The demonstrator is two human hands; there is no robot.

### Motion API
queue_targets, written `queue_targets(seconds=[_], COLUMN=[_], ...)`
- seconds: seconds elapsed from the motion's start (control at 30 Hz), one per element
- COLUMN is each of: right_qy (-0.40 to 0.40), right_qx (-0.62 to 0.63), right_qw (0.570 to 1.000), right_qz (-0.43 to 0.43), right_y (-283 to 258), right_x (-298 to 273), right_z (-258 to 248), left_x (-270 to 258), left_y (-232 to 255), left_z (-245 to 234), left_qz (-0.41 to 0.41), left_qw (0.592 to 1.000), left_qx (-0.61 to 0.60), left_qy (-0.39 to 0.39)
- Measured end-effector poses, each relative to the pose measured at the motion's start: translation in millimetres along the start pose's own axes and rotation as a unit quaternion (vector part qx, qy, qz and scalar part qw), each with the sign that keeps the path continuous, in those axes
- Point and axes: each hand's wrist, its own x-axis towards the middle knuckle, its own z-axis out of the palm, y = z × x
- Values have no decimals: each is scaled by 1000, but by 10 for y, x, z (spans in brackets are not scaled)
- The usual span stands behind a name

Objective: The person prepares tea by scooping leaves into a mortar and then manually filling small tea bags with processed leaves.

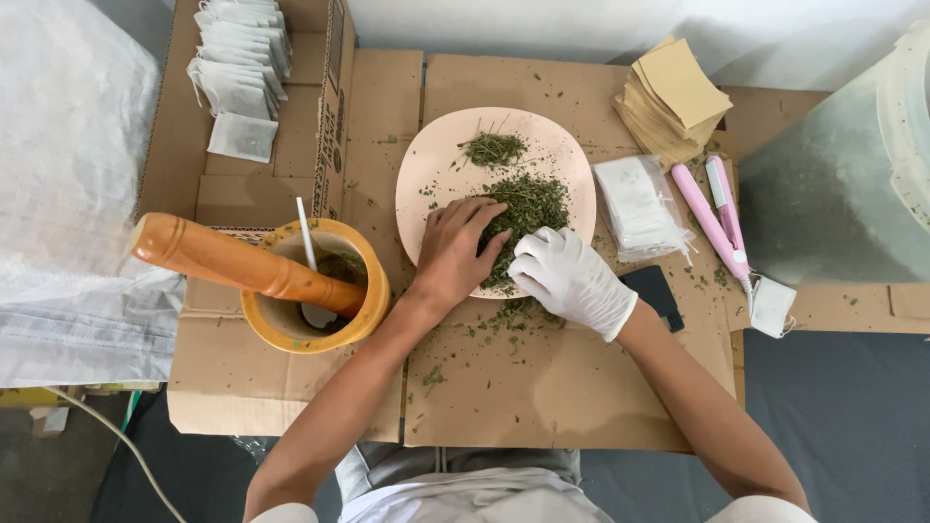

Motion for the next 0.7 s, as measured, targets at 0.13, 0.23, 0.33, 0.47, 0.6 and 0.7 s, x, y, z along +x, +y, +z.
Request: queue_targets(seconds=[0.13,0.23,0.33,0.47,0.6,0.7], right_qy=[-16,-42,29,130,180,186], right_qx=[-17,7,67,191,316,407], right_qw=[999,996,992,962,916,865], right_qz=[26,84,106,147,168,229], right_y=[5,111,250,450,493,483], right_x=[17,85,173,362,647,714], right_z=[65,140,62,58,-226,-234], left_x=[5,5,9,83,277,432], left_y=[11,0,6,42,40,-59], left_z=[-20,-8,31,66,55,57], left_qz=[-3,5,-3,-30,-24,-20], left_qw=[1000,1000,999,995,992,985], left_qx=[0,-12,-15,21,7,4], left_qy=[-4,-1,28,91,124,171])
